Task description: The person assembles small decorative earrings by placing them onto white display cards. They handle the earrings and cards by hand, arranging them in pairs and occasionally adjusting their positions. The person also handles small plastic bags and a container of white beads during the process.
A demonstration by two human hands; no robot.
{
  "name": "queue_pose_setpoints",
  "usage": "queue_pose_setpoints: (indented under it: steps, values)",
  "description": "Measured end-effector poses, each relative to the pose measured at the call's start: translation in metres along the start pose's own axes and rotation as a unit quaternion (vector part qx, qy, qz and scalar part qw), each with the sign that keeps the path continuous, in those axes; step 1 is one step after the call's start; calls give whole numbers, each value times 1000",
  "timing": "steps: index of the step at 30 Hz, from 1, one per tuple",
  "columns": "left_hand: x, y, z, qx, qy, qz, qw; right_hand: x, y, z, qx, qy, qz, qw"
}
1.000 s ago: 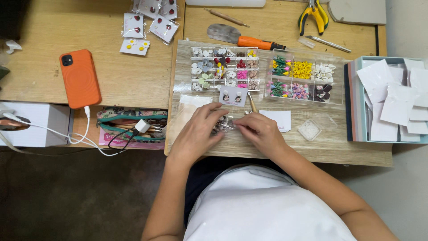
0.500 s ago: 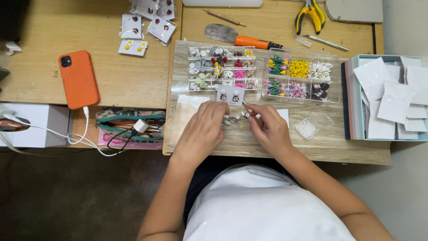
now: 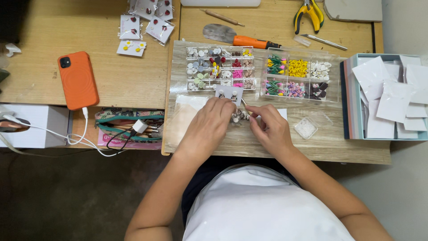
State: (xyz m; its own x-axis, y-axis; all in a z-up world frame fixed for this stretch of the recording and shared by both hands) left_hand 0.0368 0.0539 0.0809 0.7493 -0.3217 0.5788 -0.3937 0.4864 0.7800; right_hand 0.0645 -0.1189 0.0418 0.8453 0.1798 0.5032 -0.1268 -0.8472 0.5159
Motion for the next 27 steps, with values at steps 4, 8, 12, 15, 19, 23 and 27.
queue_pose_setpoints:
  steps: [4, 8, 12, 15, 19, 23, 27]
  values:
    - [-5, -3, -5, 22, 0, -13, 1000, 1, 3, 4, -6, -4, -2, 1000]
    - [-9, 4, -17, -9, 22, -39, 999, -3, 2, 10, -21, -2, -3, 1000]
    - [1, 20, -11, -8, 17, -67, 998, -1, 0, 9, -37, 3, -16, 999]
    - [3, 24, -10, 13, 2, -72, 997, -3, 0, 8, -46, 11, -16, 999]
    - [7, 31, -9, 26, -3, -98, 995, -2, -1, 8, -56, 18, -17, 998]
    - [11, 47, 1, 19, -17, -82, 996, -3, -2, 6, -66, 15, -19, 998]
    - [8, 47, -1, -7, -10, -74, 997, -2, -2, 6, -63, 15, -22, 998]
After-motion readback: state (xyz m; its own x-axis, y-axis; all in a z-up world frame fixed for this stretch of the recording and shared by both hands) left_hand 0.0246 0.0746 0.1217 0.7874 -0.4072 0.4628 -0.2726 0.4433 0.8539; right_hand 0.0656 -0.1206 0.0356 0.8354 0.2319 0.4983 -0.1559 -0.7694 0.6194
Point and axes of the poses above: each hand's wrist, its own x-axis towards the middle knuckle, its own y-axis out of the back of the hand, z = x × y, the point moved 6 cm from there along x, towards the middle knuckle, and after that the axes turned 10 degrees about z, right-handed, at the moved point
